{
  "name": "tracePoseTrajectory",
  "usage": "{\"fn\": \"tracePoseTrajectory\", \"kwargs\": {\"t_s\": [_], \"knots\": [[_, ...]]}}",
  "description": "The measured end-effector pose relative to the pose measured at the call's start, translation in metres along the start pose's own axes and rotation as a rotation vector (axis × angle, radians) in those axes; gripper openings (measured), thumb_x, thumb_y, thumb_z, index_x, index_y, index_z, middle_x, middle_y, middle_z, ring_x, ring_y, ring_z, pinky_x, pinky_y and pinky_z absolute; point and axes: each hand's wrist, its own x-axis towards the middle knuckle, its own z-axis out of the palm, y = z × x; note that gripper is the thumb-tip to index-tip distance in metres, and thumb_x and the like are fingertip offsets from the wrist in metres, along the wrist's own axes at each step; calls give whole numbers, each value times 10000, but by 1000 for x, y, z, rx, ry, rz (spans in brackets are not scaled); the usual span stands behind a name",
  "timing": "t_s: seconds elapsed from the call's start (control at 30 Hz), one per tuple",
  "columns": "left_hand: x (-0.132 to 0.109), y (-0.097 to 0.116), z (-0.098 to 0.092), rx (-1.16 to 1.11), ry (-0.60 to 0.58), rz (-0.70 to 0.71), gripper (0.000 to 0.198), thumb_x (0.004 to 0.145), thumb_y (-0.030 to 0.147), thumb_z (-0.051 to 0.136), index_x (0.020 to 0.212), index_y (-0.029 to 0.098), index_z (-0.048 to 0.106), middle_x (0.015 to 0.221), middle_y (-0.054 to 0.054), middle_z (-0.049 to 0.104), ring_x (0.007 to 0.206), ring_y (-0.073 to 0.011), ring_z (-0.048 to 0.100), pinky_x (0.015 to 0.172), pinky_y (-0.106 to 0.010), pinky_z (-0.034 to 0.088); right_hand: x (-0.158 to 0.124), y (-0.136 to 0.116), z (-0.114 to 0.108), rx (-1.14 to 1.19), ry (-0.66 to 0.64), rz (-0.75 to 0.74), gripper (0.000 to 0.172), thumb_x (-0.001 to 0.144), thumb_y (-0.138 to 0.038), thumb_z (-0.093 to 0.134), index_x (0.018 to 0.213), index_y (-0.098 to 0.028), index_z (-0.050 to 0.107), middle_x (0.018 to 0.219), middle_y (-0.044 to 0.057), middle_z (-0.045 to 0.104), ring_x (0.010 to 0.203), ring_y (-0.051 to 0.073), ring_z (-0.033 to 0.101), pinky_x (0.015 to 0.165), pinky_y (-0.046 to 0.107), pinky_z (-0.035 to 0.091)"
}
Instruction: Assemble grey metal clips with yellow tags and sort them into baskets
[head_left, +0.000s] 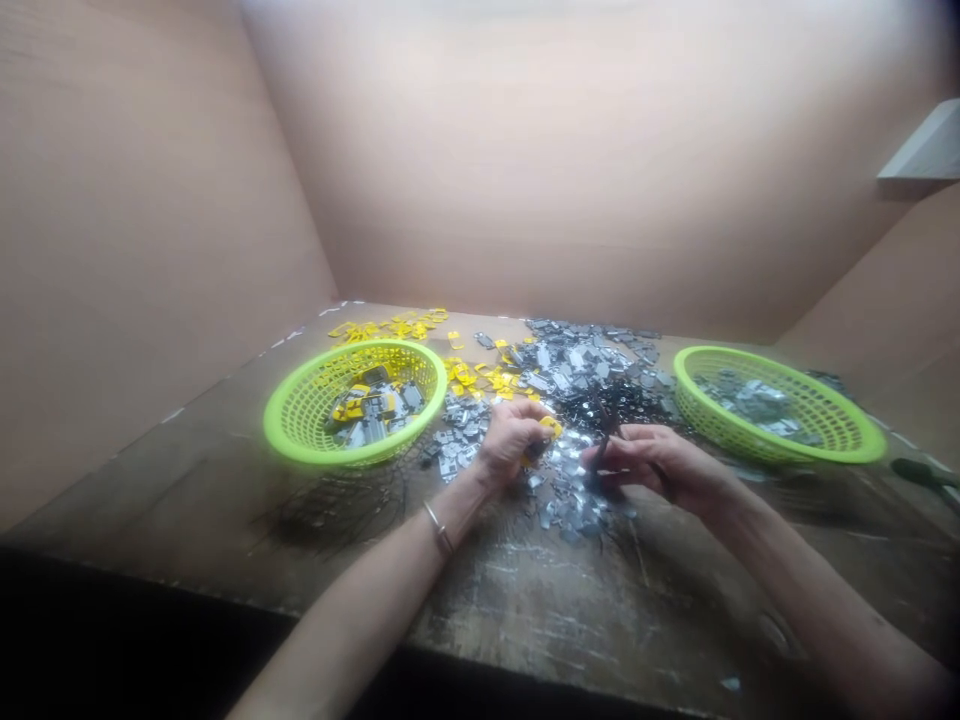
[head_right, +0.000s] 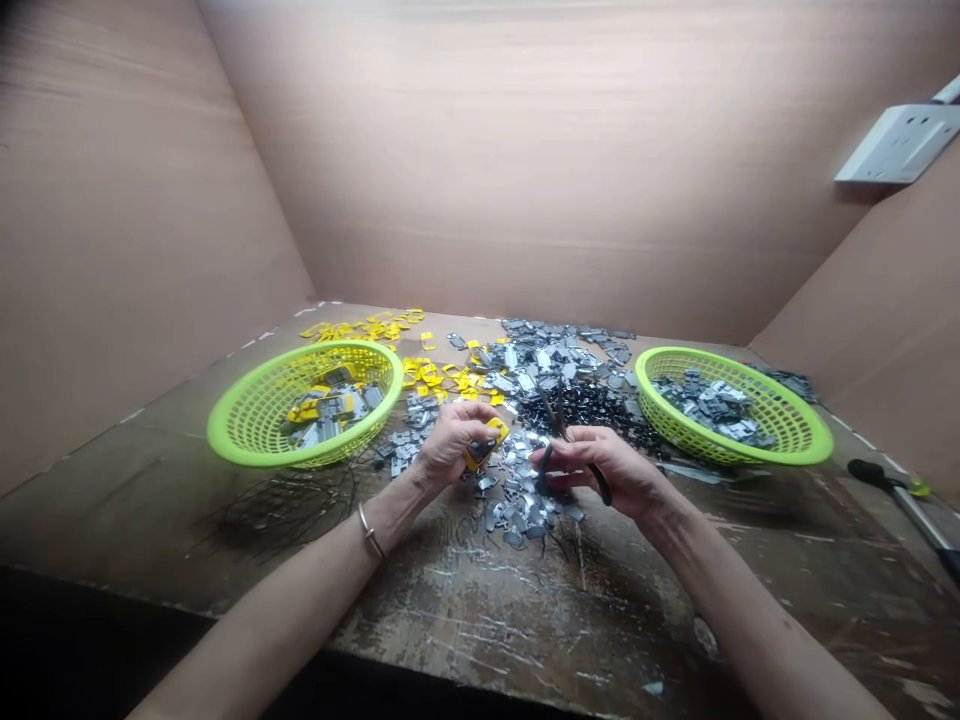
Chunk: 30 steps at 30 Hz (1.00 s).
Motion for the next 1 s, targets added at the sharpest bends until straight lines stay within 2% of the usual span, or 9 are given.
{"fn": "tracePoseTrajectory", "kwargs": {"t_s": [0.1, 0.23, 0.4, 0.5, 0.6, 0.77, 0.87, 0.93, 1.0], "knots": [[1, 1, -1, 1, 7, -12, 144, 502, 98, 535, 646, 98, 531, 476, 23, 482, 348, -49, 404, 342, -177, 298, -7, -4, 4, 190, -212, 90, 150, 673, -268, 530, 744, -136, 532, 776, 79, 588, 779, 202, 554, 686, 347, 433], [3, 1, -2, -45, 23, 11, 216, 488, 71, 540, 703, 95, 537, 494, 22, 495, 373, -47, 417, 378, -181, 316, -10, -3, 5, 152, -267, 102, 128, 659, -245, 545, 737, -149, 515, 728, 35, 548, 680, 151, 530, 623, 294, 418], [6, 0, -4, -49, 26, 15, 229, 480, 37, 533, 703, 91, 525, 460, 39, 466, 374, -38, 407, 399, -176, 315, -9, -5, 6, -175, -199, 28, 143, 622, -263, 574, 685, -147, 519, 628, -10, 502, 572, 103, 453, 529, 227, 341], [7, -1, -5, -34, 24, 25, 251, 486, 41, 530, 731, 96, 522, 470, 43, 463, 369, -38, 402, 396, -180, 316, -7, -9, 3, -346, -91, -27, 162, 622, -289, 568, 687, -146, 525, 648, -7, 512, 602, 110, 444, 551, 230, 317], [6, 0, -6, -20, 26, 28, 256, 487, 42, 526, 738, 97, 519, 473, 45, 464, 369, -35, 400, 391, -174, 310, -4, -9, -1, -443, -54, -23, 181, 612, -312, 571, 664, -145, 527, 647, -2, 522, 622, 123, 455, 584, 246, 323], [6, 4, -4, 29, 41, -11, 256, 476, 28, 504, 722, 98, 508, 524, 12, 522, 401, -55, 440, 398, -180, 323, 0, -6, -3, -427, -105, 37, 218, 559, -317, 608, 669, -150, 521, 656, 10, 545, 618, 137, 488, 573, 247, 359], [7, 4, -5, 51, 8, -15, 275, 475, 23, 501, 740, 97, 503, 537, 5, 527, 410, -61, 446, 404, -187, 330, 2, -10, -4, -414, -112, 20, 380, 541, -302, 621, 882, -173, 516, 734, 12, 563, 661, 144, 504, 585, 243, 376], [7, 2, -7, 66, -22, 1, 294, 478, 24, 508, 763, 96, 503, 537, 7, 520, 419, -63, 450, 410, -187, 330, 4, -15, -5, -486, -174, -14, 456, 561, -312, 603, 987, -186, 500, 741, 3, 565, 668, 140, 499, 590, 238, 371], [7, 0, -9, 88, -57, 14, 305, 483, 29, 518, 780, 97, 505, 527, 13, 509, 423, -63, 453, 413, -184, 325, 7, -18, -7, -640, -269, -67, 382, 595, -335, 568, 945, -182, 551, 682, -12, 553, 616, 124, 474, 558, 226, 348]]}}
